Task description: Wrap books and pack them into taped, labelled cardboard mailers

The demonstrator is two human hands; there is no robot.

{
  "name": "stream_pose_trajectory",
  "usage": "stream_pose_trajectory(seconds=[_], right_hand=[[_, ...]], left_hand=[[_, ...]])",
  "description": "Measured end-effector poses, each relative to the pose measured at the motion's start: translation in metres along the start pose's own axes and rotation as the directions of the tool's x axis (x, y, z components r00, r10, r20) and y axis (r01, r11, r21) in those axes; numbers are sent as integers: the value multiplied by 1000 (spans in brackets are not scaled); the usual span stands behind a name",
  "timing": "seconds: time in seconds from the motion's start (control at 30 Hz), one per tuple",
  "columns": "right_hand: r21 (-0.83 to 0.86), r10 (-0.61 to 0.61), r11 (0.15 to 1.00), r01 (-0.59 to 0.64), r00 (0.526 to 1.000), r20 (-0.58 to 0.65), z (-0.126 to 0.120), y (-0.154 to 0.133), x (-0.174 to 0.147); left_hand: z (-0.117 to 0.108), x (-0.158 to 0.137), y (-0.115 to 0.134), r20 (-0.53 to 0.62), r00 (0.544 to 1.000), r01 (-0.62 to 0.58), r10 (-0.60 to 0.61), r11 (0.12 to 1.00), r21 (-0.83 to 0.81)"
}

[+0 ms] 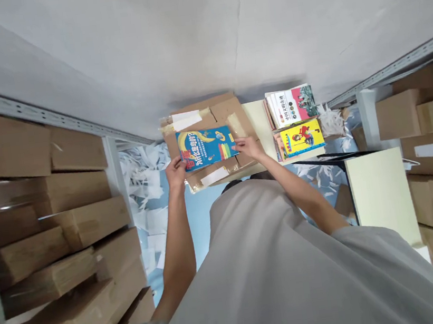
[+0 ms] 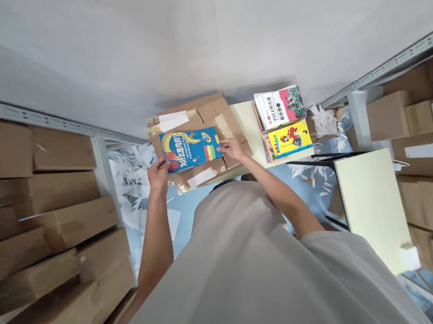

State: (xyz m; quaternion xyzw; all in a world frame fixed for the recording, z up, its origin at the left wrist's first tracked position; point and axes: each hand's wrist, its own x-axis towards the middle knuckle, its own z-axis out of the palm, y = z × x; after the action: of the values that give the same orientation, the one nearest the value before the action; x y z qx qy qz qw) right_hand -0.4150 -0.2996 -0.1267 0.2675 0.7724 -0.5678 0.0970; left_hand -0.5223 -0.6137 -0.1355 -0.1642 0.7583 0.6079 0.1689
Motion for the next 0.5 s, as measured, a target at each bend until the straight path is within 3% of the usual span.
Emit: stream_pose_trajectory(seconds=[0.1,0.17,0.23,0.3,0.37,0.43,0.5], right_hand=[[152,94,985,-79,991,-94,-32,22,-41],[124,131,986,-108,973,-192,-56,39,-80],[3,119,992,-127,915,-386,-80,56,-125],[-138,52,977,-165,804,-593,-104,70,-170],[-202,1,958,-205,704,-710,-127,82,-211],[-174,8,962,-210,661,-751,-147,92,-245],[-80,48,984,-161,662,-748,-163,103,-273]], left_hand=[[28,-3,23,224,972,-56,73,995,-80],[60,-7,38,362,926,-75,103,993,-92],[99,-13,53,508,851,-104,131,991,-81],[141,-25,66,659,733,-171,167,983,-59],[184,-42,79,798,571,-269,193,962,-40],[224,-67,90,904,386,-365,184,930,-34],[261,-97,101,963,221,-440,154,897,-42]])
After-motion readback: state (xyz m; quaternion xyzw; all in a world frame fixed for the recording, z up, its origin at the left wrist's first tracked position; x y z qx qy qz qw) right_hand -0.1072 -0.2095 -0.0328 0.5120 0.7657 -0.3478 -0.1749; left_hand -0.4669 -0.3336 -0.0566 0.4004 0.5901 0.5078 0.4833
